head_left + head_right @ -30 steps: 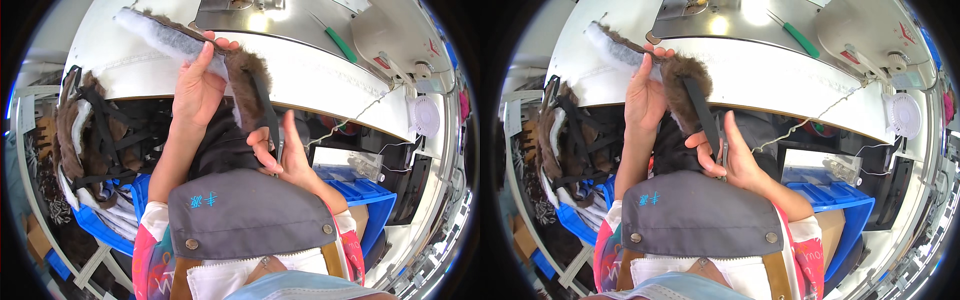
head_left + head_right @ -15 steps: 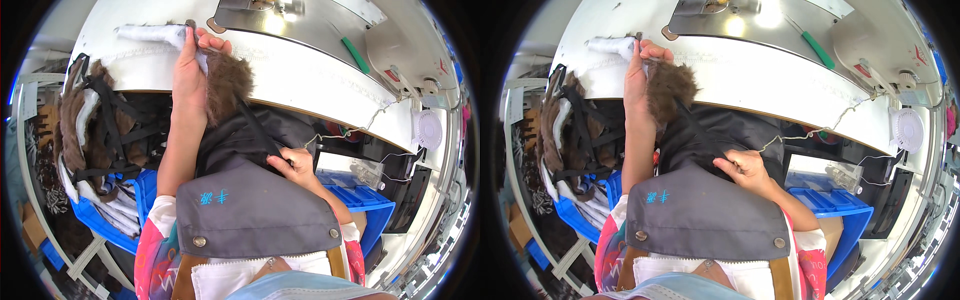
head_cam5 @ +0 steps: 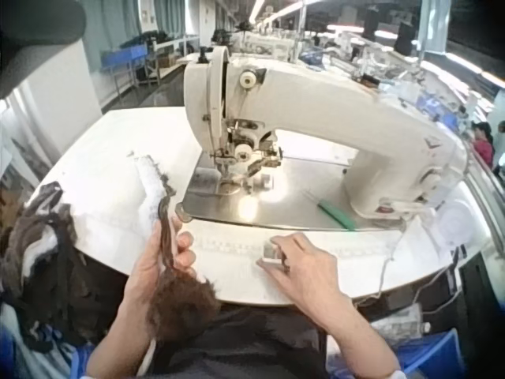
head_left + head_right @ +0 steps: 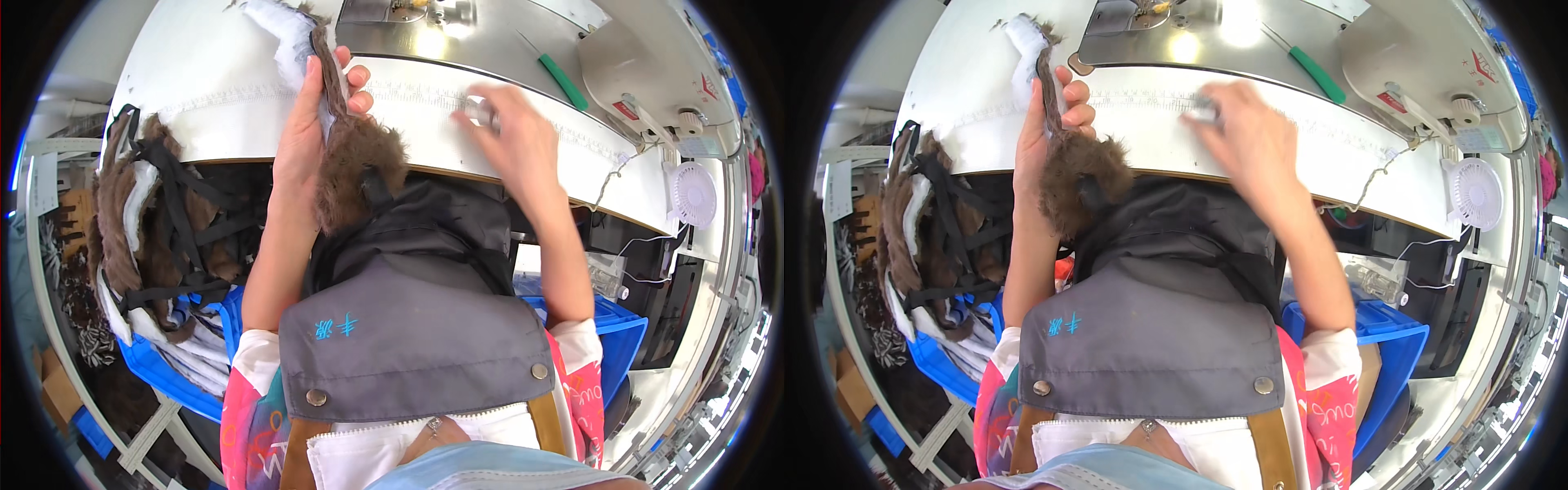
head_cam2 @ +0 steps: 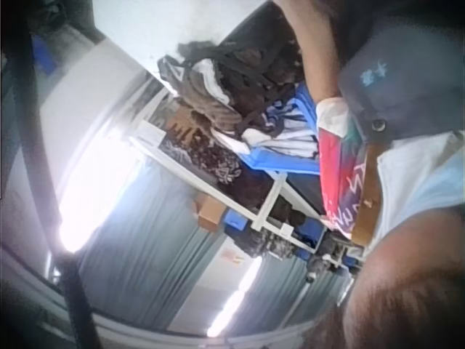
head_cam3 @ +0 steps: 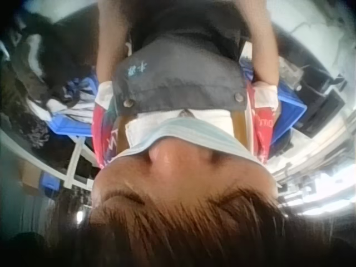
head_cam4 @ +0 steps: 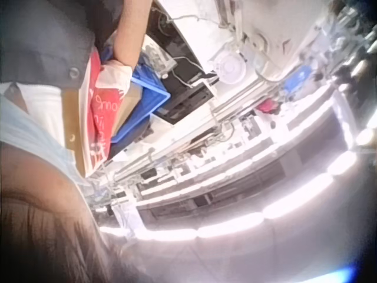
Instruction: Sewing and trimming fur-lined leather trim pieces at an industrial sewing station.
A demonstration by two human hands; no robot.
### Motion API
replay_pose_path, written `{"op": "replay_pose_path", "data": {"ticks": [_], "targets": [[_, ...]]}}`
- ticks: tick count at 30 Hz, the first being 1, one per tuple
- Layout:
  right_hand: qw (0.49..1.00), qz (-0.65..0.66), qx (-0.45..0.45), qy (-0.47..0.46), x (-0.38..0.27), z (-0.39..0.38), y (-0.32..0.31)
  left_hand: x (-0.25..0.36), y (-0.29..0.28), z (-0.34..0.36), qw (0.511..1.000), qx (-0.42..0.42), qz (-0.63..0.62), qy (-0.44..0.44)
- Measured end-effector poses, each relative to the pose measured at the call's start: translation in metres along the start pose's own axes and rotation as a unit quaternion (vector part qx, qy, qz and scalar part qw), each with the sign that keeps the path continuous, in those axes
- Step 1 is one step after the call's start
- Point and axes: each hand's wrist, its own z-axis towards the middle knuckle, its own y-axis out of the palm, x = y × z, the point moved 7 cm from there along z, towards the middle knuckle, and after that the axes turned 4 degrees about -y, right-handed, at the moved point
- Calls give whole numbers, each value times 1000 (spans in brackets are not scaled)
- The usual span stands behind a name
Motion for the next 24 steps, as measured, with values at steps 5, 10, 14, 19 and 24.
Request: {"op": "replay_pose_path", "data": {"ticks": [5,10,14,19,24], "targets": [[960,-121,139,-212,-10,15,-10,2,10,1,999,-9,-30,-3],[835,511,-183,89,-52,11,39,15,19,1,971,102,192,98],[743,638,-154,129,-63,7,66,18,22,0,954,126,234,137],[755,612,-190,136,-66,3,77,20,23,-7,912,162,335,173],[831,529,-155,72,-77,-21,62,20,4,-9,917,192,308,166]]}}
